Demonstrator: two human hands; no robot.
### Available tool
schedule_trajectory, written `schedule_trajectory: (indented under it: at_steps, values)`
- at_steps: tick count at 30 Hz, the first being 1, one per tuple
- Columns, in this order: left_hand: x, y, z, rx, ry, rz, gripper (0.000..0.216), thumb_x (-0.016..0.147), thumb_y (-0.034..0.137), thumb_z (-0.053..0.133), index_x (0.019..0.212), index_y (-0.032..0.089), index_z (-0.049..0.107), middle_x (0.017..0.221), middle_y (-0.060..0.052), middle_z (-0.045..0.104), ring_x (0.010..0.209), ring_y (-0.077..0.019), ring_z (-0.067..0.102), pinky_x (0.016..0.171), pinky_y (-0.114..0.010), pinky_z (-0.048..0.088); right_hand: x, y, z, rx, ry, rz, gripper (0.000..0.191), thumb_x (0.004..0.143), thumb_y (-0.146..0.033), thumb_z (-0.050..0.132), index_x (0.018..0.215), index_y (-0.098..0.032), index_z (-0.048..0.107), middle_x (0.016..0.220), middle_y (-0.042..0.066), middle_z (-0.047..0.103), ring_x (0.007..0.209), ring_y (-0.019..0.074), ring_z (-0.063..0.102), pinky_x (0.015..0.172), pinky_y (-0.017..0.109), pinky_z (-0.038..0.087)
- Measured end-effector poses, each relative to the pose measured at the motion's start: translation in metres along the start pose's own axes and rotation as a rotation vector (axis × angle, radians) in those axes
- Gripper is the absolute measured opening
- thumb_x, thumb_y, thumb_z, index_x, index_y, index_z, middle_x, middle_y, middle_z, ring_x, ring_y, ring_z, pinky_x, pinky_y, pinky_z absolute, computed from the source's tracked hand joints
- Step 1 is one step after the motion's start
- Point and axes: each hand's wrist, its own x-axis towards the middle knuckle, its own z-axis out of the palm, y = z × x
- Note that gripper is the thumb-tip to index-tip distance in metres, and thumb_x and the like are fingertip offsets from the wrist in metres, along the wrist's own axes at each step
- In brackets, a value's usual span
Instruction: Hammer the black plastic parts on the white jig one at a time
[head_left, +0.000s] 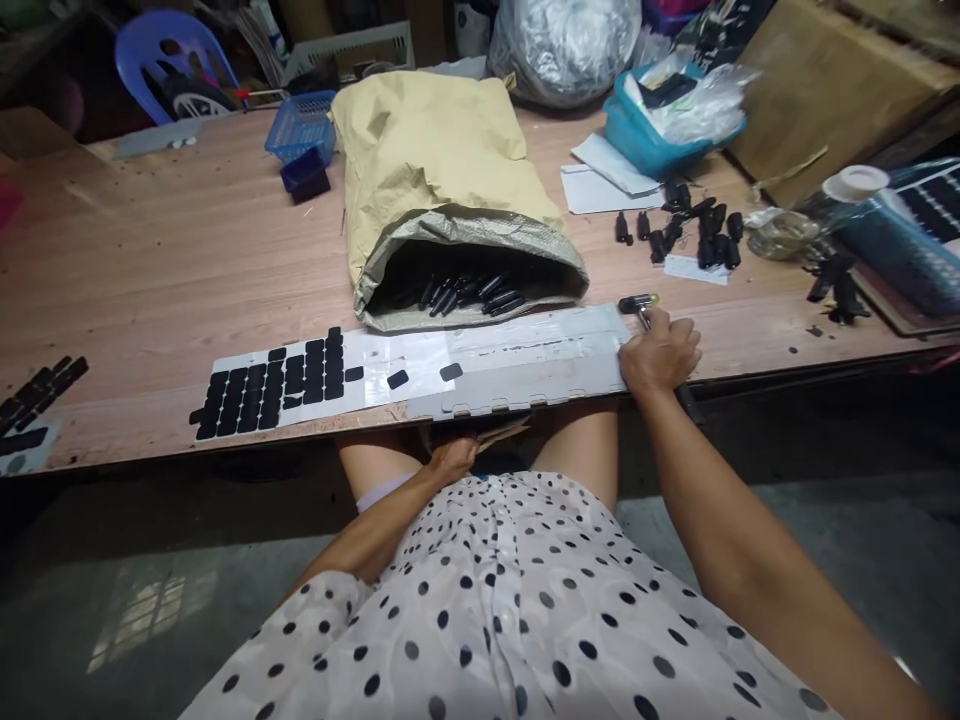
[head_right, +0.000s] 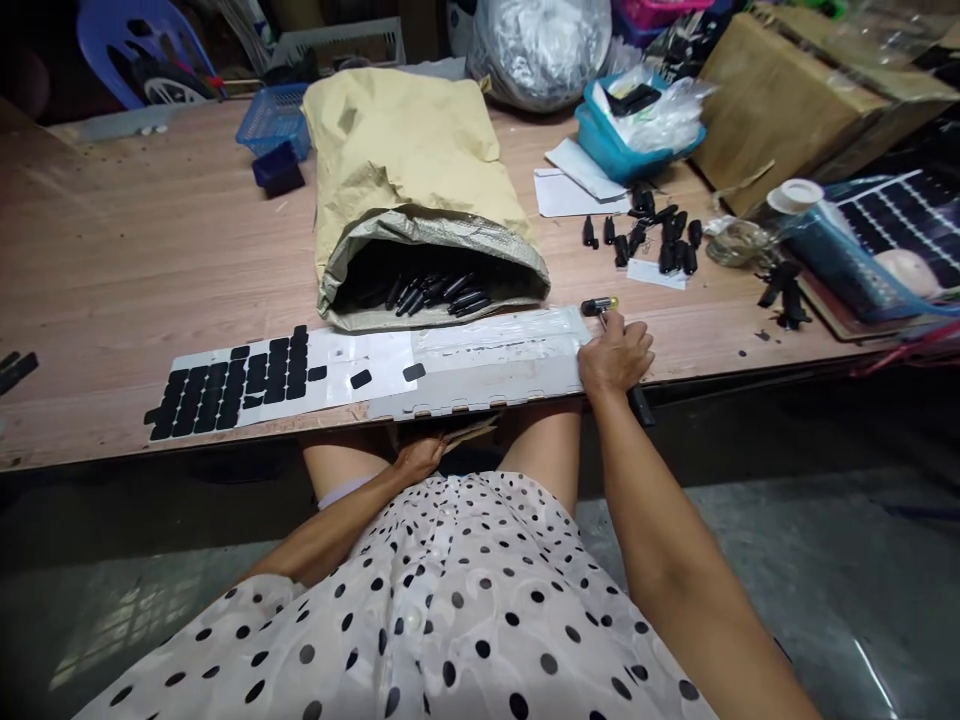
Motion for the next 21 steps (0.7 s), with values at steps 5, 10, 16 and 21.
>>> schedule_trajectory:
  at_steps: [5,10,16,21]
  values:
    - [-0.012,-0.005,-0.018,0.015,-0.131,0.119,0.041,0.106,0.038,0.036,0.137,0.033,0.063,0.118,-0.004,0.079,0.111,-0.0225,0.075,0.091,-0.029,0.057,0.000,0.005,0.004,-0.016,-0.020,0.000,0.042,0.087,-0.015,0.050,0.125,-0.021,0.066,0.112,0.012,0.052,0.105,0.0289,0.046,0.083,0.040,0.039]
    - [-0.010,0.016,-0.018,0.193,-0.226,0.197,0.034,0.105,0.038,0.041,0.128,0.031,0.064,0.109,-0.008,0.079,0.096,-0.0264,0.076,0.074,-0.031,0.056,-0.001,0.004,0.002,-0.032,-0.036,-0.002,0.042,0.089,-0.017,0.046,0.127,-0.021,0.064,0.114,0.014,0.052,0.106,0.0298,0.046,0.082,0.040,0.037]
    - [-0.012,0.018,-0.013,0.223,-0.123,0.296,0.029,0.104,0.037,0.045,0.125,0.032,0.065,0.091,-0.004,0.079,0.084,-0.0223,0.076,0.072,-0.028,0.054,-0.001,0.003,0.005,-0.051,-0.010,-0.018,0.044,0.088,-0.015,0.047,0.129,-0.020,0.063,0.114,0.015,0.053,0.106,0.0303,0.046,0.081,0.040,0.037]
    - [-0.015,0.021,-0.023,0.288,-0.109,0.333,0.024,0.103,0.035,0.052,0.117,0.026,0.070,0.095,-0.007,0.079,0.089,-0.0244,0.076,0.072,-0.029,0.053,0.000,-0.003,0.001,-0.026,-0.060,-0.005,0.043,0.089,-0.017,0.049,0.129,-0.019,0.066,0.114,0.016,0.054,0.104,0.0307,0.048,0.080,0.040,0.038]
